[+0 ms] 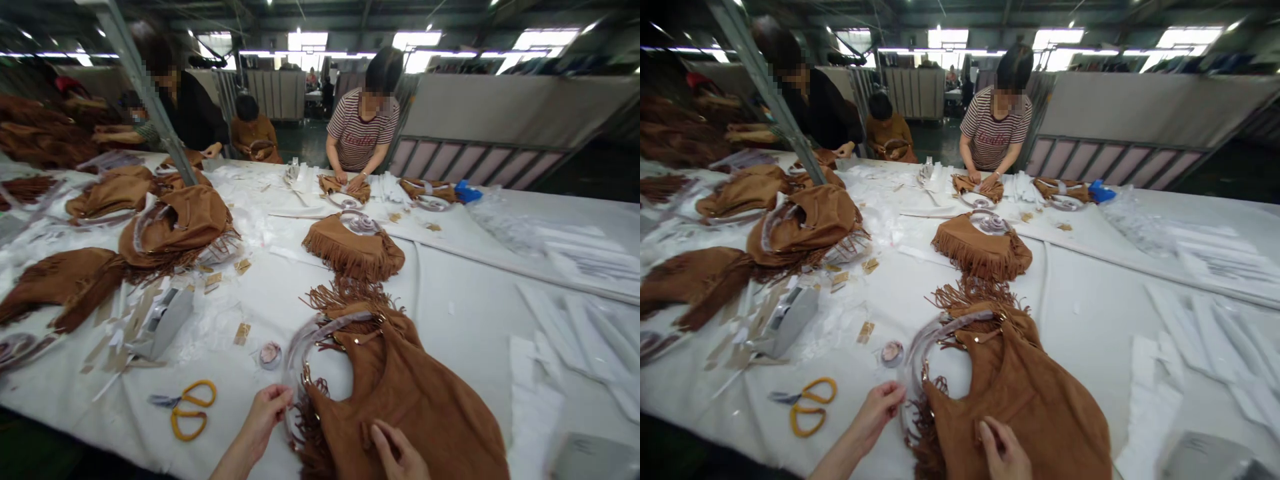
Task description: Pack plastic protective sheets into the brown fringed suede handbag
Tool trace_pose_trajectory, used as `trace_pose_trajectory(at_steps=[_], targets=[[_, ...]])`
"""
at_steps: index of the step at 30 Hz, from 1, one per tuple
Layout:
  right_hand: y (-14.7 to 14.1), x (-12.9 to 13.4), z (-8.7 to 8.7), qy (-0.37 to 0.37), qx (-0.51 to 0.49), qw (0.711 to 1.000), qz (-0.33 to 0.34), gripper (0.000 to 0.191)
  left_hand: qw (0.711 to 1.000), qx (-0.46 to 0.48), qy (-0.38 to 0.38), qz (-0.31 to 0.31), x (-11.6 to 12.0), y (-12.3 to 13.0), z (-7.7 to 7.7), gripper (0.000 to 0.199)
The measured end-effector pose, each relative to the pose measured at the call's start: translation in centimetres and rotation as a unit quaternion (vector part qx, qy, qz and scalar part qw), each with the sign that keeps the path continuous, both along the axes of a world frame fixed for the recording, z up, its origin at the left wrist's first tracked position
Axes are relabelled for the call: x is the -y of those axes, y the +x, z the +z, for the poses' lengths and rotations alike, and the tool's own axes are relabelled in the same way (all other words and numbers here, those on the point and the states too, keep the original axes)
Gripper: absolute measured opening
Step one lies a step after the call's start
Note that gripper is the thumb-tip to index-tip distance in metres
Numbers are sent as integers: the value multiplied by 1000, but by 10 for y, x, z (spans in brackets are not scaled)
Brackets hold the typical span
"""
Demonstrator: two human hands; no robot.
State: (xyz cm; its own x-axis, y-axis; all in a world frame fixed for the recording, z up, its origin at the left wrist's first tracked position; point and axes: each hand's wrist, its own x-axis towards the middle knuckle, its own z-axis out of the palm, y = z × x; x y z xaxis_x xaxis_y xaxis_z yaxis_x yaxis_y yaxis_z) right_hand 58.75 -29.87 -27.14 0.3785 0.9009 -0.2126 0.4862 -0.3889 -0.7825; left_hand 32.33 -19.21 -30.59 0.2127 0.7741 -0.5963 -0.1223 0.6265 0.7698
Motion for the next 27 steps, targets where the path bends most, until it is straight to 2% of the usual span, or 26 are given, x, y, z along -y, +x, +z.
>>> trace_pose_trajectory(at_steps=[3, 6, 8, 11, 14, 16, 19, 21, 24, 27], targets=[[-32, -11, 24, -31, -183, 983, -10, 56, 995, 28, 15, -100, 17, 40, 16, 42], [-50, -9, 25, -28, -263, 964, 1, 54, 981, 38, 18, -192, 31, 64, 17, 45], [-54, -1, 19, -24, -247, 969, -9, 50, 969, 53, 22, -240, 38, 69, 12, 47], [-54, 14, 13, -29, -183, 983, -2, 47, 957, 69, 61, -276, 46, 70, 7, 49], [-47, 25, 14, -30, -127, 991, 27, 44, 947, 29, 107, -302, 49, 70, 6, 47], [-39, 27, 15, -13, -54, 998, 20, 40, 950, -22, 101, -293, 46, 70, 6, 45], [-25, 23, 16, 16, 90, 995, 29, 31, 968, -60, 34, -240, 40, 71, 8, 44], [-17, 16, 18, 10, 142, 984, 102, 34, 977, -32, -24, -208, 36, 73, 11, 45], [-11, 5, 20, -23, 167, 963, 211, 43, 981, 40, -90, -165, 32, 76, 17, 46], [-10, -2, 21, -43, 175, 959, 219, 32, 980, 75, -110, -145, 29, 81, 19, 47]])
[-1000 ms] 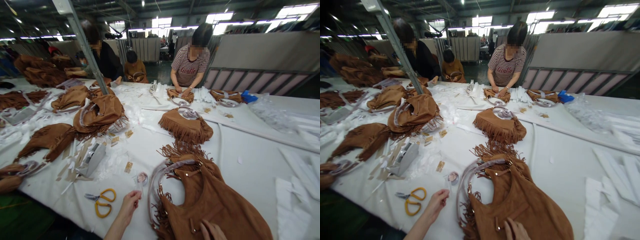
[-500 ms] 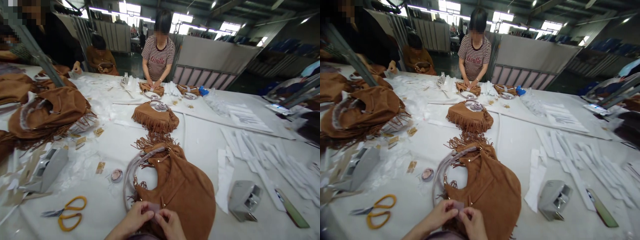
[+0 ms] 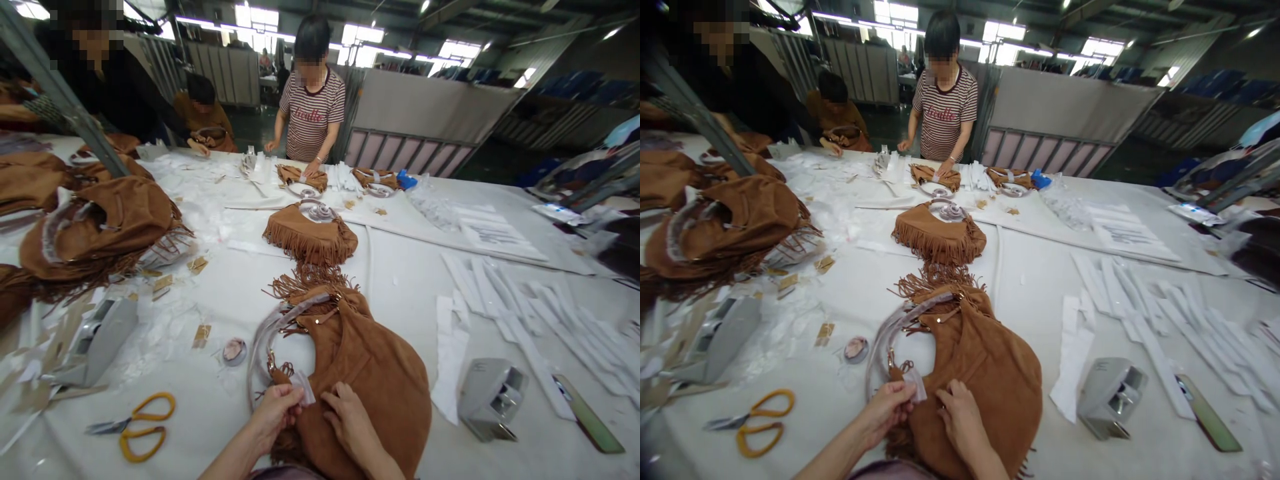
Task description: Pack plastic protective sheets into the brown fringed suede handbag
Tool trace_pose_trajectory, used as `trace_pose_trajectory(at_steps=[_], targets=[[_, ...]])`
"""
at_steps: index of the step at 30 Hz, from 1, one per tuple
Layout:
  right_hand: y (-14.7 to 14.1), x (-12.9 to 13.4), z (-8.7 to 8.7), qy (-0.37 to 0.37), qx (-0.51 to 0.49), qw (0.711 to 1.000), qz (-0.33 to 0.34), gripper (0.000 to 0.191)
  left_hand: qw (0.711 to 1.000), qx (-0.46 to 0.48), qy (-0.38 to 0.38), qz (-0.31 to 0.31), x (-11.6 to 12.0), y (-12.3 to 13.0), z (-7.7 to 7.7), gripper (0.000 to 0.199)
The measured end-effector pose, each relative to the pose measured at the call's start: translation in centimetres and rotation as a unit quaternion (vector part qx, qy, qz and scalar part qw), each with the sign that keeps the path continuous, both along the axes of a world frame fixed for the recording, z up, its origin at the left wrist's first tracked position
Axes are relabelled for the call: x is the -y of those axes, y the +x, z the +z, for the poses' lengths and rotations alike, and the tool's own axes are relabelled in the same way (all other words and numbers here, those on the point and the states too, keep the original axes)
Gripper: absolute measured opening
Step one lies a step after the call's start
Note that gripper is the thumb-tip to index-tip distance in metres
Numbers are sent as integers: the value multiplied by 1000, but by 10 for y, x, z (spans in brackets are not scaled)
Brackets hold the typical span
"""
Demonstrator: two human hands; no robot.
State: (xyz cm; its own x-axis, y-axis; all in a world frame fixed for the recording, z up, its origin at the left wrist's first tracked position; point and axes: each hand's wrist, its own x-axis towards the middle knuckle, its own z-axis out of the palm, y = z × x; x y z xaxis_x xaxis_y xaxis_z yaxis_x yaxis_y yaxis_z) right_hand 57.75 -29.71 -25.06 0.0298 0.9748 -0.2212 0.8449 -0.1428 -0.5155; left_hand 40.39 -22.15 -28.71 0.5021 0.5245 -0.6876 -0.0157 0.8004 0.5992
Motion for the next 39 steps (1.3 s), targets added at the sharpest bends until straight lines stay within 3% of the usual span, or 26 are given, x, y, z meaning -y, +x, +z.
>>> trace_pose_trajectory(at_steps=[5, 8, 10, 15, 21, 32, 39], targets=[[-7, 7, -16, 15, -89, 995, -49, 30, 999, -16, 29, -15, -6, 10, -9, 51], [-13, 12, -27, 16, -145, 980, -138, 40, 997, -40, 48, -36, -11, 19, -17, 53], [-17, 14, -30, 17, -155, 970, -185, 38, 995, -69, 55, -54, -14, 26, -22, 54], [-20, 18, -29, 37, -183, 965, -181, 29, 988, -109, 66, -90, -17, 37, -29, 57], [-17, 23, -50, 16, -214, 937, -276, 51, 969, -120, 109, -184, -14, 35, -30, 62], [-14, 22, -56, 16, -247, 928, -279, 64, 959, -109, 138, -221, -14, 37, -31, 67], [-14, 19, -56, 9, -249, 923, -293, 64, 943, -99, 174, -264, -11, 38, -39, 57]])
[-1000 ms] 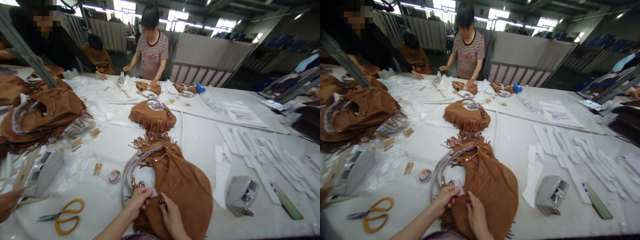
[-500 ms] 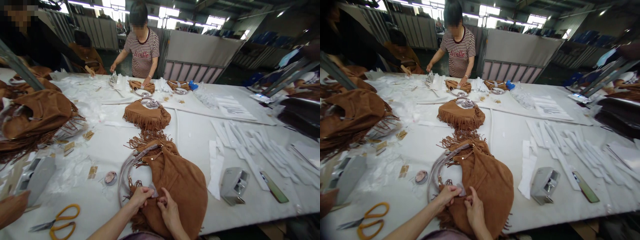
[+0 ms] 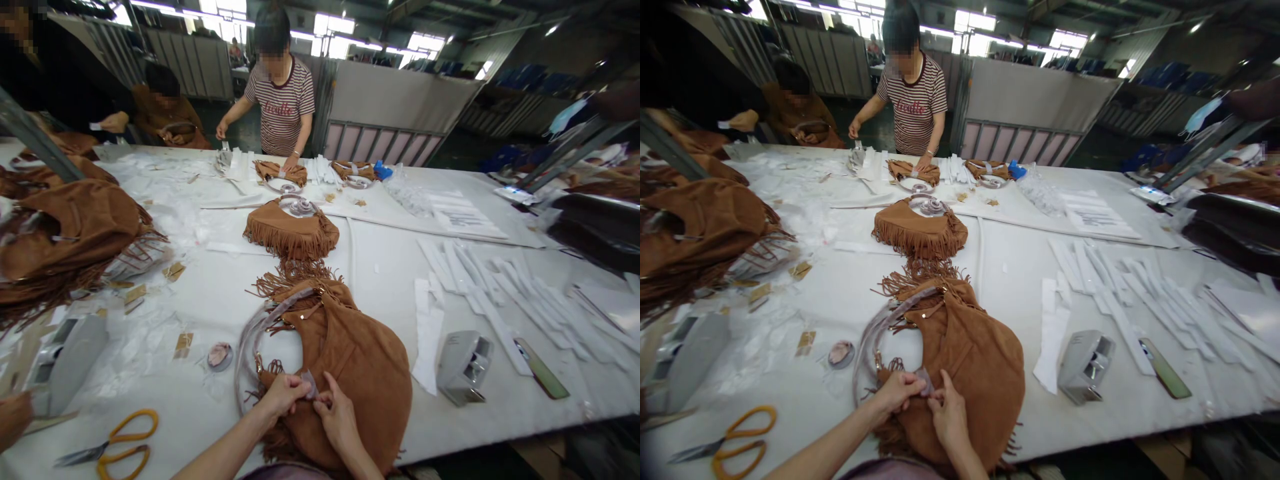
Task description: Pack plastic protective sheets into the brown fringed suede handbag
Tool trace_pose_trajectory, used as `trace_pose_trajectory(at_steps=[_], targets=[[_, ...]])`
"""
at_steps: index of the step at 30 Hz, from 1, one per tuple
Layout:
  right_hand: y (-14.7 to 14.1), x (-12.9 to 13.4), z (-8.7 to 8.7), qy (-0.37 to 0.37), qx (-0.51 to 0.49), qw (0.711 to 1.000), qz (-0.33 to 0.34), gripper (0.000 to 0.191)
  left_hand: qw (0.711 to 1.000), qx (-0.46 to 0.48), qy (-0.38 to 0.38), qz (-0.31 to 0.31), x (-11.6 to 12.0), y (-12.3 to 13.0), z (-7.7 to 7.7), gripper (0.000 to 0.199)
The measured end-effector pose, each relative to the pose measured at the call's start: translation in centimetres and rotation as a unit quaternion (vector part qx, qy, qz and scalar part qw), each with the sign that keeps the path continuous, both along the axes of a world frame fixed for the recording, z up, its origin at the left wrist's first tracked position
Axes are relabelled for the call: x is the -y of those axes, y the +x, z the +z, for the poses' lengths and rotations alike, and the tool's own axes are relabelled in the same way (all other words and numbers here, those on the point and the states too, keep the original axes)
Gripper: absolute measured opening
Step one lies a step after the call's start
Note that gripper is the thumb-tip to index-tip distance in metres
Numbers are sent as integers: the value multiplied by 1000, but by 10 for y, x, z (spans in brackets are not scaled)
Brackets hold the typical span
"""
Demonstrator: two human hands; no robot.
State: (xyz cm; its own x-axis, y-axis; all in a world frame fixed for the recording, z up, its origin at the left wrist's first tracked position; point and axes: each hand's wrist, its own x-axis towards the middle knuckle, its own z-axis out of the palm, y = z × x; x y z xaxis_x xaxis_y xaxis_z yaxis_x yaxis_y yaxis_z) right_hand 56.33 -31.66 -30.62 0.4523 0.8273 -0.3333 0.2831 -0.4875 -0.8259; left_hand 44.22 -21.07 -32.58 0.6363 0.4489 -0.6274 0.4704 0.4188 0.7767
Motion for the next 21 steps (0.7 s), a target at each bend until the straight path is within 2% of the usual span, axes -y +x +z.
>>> trace_pose_trajectory(at_steps=[5, 8, 10, 12, 15, 18, 19, 21], targets=[[1, 4, 3, 17, -10, 1000, -7, 60, 999, 27, 41, -14, 7, 3, -6, 36], [8, 9, 6, 40, 9, 999, -24, 54, 991, 56, 115, -45, 7, 3, 0, 23], [15, 10, 10, 48, 28, 998, -31, 53, 979, 64, 169, -90, 3, 2, 7, 19], [22, 7, 16, 49, 33, 998, -4, 55, 961, 70, 222, -148, -3, 1, 14, 22], [28, -4, 27, 39, 24, 996, 79, 53, 928, 58, 294, -220, -10, -1, 17, 27], [30, -17, 37, 19, 39, 987, 153, 28, 903, 36, 342, -257, -14, -2, 12, 25], [30, -19, 39, 11, 46, 985, 166, 20, 900, 34, 349, -260, -14, -2, 10, 24], [30, -22, 42, -3, 59, 983, 172, 14, 903, 37, 345, -252, -13, -2, 8, 23]])
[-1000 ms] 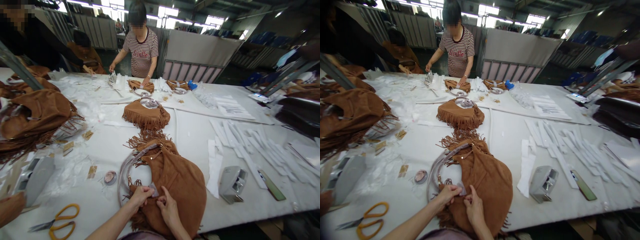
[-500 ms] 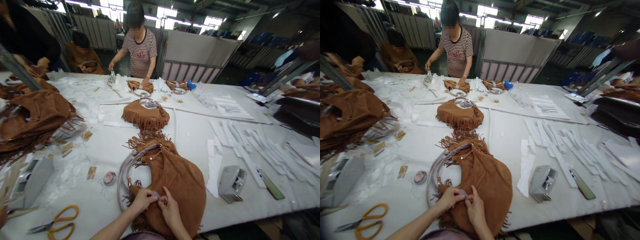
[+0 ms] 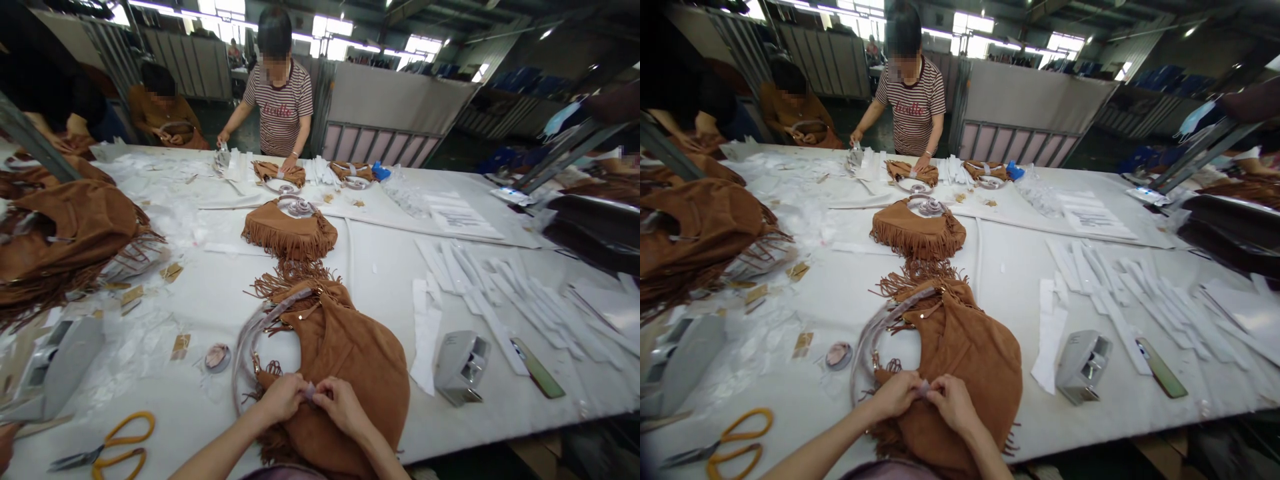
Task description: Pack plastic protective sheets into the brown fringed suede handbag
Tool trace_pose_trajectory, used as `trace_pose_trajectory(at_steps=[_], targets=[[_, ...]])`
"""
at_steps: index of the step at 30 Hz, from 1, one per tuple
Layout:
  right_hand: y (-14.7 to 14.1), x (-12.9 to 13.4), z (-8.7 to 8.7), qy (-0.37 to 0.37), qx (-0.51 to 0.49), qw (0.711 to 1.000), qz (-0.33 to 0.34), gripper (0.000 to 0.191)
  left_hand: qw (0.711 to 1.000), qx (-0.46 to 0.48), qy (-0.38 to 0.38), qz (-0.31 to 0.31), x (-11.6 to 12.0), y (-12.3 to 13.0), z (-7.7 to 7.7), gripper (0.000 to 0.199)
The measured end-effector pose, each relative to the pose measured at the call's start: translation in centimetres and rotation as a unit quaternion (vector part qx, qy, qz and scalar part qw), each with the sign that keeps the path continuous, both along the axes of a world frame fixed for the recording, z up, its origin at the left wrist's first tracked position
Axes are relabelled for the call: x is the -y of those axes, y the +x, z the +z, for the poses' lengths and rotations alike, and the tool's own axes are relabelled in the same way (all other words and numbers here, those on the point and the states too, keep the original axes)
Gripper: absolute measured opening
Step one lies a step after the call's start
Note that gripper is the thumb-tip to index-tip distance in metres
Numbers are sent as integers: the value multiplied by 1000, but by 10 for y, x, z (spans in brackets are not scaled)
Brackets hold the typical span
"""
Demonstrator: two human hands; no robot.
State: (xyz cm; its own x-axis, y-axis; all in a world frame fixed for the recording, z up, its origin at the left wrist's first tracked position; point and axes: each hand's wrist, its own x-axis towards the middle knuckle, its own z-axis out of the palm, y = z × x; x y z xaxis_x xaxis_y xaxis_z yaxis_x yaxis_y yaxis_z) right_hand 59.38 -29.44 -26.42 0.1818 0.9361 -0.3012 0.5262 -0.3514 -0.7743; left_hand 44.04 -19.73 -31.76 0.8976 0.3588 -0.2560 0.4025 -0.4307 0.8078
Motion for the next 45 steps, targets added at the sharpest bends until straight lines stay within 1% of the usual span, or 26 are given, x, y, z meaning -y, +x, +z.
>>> trace_pose_trajectory(at_steps=[3, 4, 6, 7, 8, 11, 13, 16, 18, 20, 21, 23, 24, 26, 28, 29, 31, 32, 33, 34, 35, 37, 39, 42, 44, 45], targets=[[1, 1, 0, -8, 14, 1000, -12, 14, 999, 11, -41, 28, 0, 0, 5, 19], [1, 3, -1, -11, 18, 1000, -14, 15, 997, 12, -63, 38, 0, 0, 7, 21], [1, 6, -2, -16, 23, 1000, -11, 17, 993, 5, -109, 53, 0, 0, 12, 43], [1, 7, -3, -17, 24, 1000, -8, 19, 991, -2, -123, 54, 0, 0, 13, 50], [0, 9, -3, -16, 27, 999, -6, 21, 991, -9, -125, 52, 0, 0, 13, 47], [-1, 14, -4, -9, 31, 999, -7, 28, 995, -20, -76, 61, 3, 1, 7, 16], [-1, 17, -5, -2, 20, 1000, -21, 29, 996, -16, -47, 73, 4, 1, 1, 11], [0, 19, -3, 18, -12, 998, -54, 24, 998, -10, -36, 43, 5, 0, -3, 13], [-1, 16, -2, 29, -31, 998, -51, 32, 999, -23, -22, 20, 5, 0, -2, 14], [-4, 12, -1, 32, -38, 999, -16, 37, 999, -37, 3, 8, 6, 0, -1, 14], [-6, 10, -1, 31, -32, 999, 6, 36, 999, -41, 15, 4, 7, 0, -1, 15], [-9, 7, -4, 23, -7, 999, 40, 27, 999, -44, 29, -6, 11, -1, -1, 16], [-11, 7, -6, 18, 9, 999, 47, 22, 998, -44, 32, -8, 12, -1, -1, 17], [-13, 9, -12, 10, 37, 998, 40, 21, 998, -46, 31, -3, 16, -1, -1, 16], [-14, 12, -17, 6, 58, 998, 20, 22, 999, -41, 9, 19, 17, -2, 1, 16], [-14, 13, -18, 2, 64, 998, 12, 22, 999, -34, -7, 35, 18, -1, 2, 18], [-13, 16, -18, -7, 60, 998, -1, 22, 997, -18, -38, 61, 18, 0, 5, 31], [-12, 17, -17, -9, 50, 999, -5, 21, 996, -12, -46, 71, 18, 0, 6, 33], [-11, 18, -15, -10, 38, 999, -5, 20, 996, -10, -46, 78, 19, 1, 7, 29], [-10, 18, -12, -8, 26, 1000, -4, 20, 996, -10, -41, 83, 20, 1, 6, 21], [-10, 19, -9, -6, 18, 1000, -1, 20, 996, -12, -33, 87, 22, 1, 5, 17], [-9, 20, -4, 0, 16, 1000, 8, 20, 996, -15, -10, 90, 26, 1, 3, 23], [-10, 21, 0, 12, 25, 999, 15, 19, 996, -20, 27, 82, 29, 0, 0, 23], [-13, 21, -1, 26, 47, 998, 24, 19, 994, -42, 80, 58, 32, -1, -1, 17], [-14, 20, -5, 22, 56, 998, 18, 22, 993, -52, 92, 53, 34, -1, 0, 16], [-15, 20, -8, 18, 52, 998, 8, 23, 993, -55, 89, 61, 35, 0, -1, 18]])
